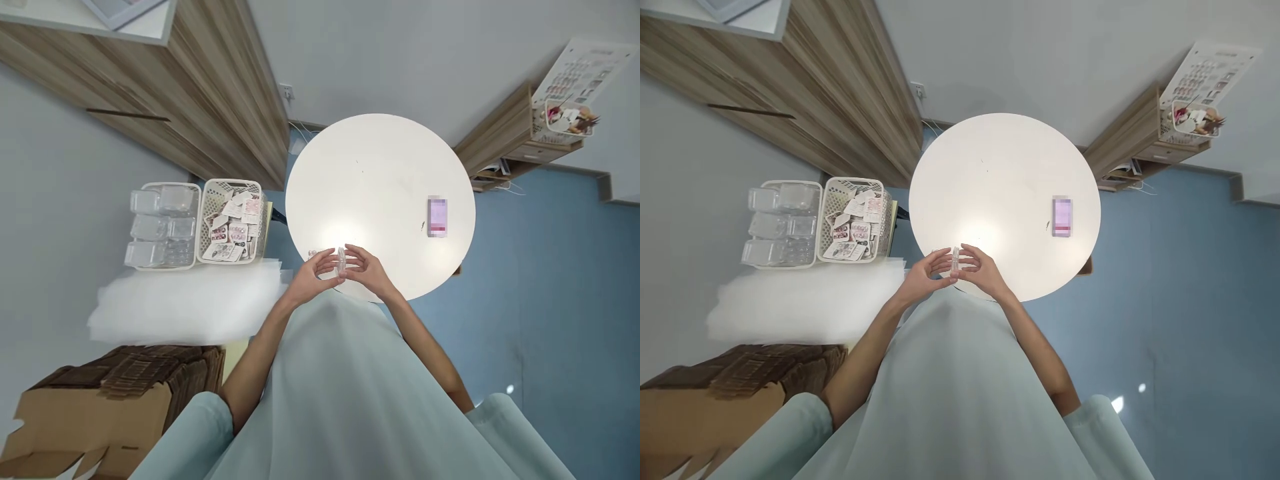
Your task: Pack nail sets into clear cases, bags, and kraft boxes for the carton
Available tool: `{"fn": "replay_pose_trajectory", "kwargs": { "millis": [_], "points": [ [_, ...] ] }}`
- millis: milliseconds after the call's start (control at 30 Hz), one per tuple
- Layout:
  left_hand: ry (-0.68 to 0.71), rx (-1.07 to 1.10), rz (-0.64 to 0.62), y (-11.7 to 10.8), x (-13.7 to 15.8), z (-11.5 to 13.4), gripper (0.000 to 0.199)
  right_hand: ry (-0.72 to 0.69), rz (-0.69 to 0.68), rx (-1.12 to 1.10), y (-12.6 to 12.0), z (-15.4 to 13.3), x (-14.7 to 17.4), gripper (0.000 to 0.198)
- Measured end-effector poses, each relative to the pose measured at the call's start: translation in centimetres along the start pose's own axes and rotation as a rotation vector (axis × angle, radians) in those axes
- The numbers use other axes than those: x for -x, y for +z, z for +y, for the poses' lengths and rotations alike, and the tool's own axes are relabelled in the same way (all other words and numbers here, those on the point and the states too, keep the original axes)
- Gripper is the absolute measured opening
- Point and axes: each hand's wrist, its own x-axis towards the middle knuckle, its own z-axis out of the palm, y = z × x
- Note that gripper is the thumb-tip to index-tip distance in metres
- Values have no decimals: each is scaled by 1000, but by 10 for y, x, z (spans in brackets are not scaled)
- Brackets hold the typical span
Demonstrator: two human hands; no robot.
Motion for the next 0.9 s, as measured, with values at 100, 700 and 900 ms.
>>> {"fn": "replay_pose_trajectory", "kwargs": {
  "millis": [100,700,900],
  "points": [
    [-14,4,-41,14,-4,-1,92,-3,9,9,-16,3,11,84],
    [102,-20,-65,61,9,5,84,-183,-32,127,-49,-6,58,76],
    [175,-31,-14,70,23,12,81,-252,-77,171,-52,-20,66,71]
  ]
}}
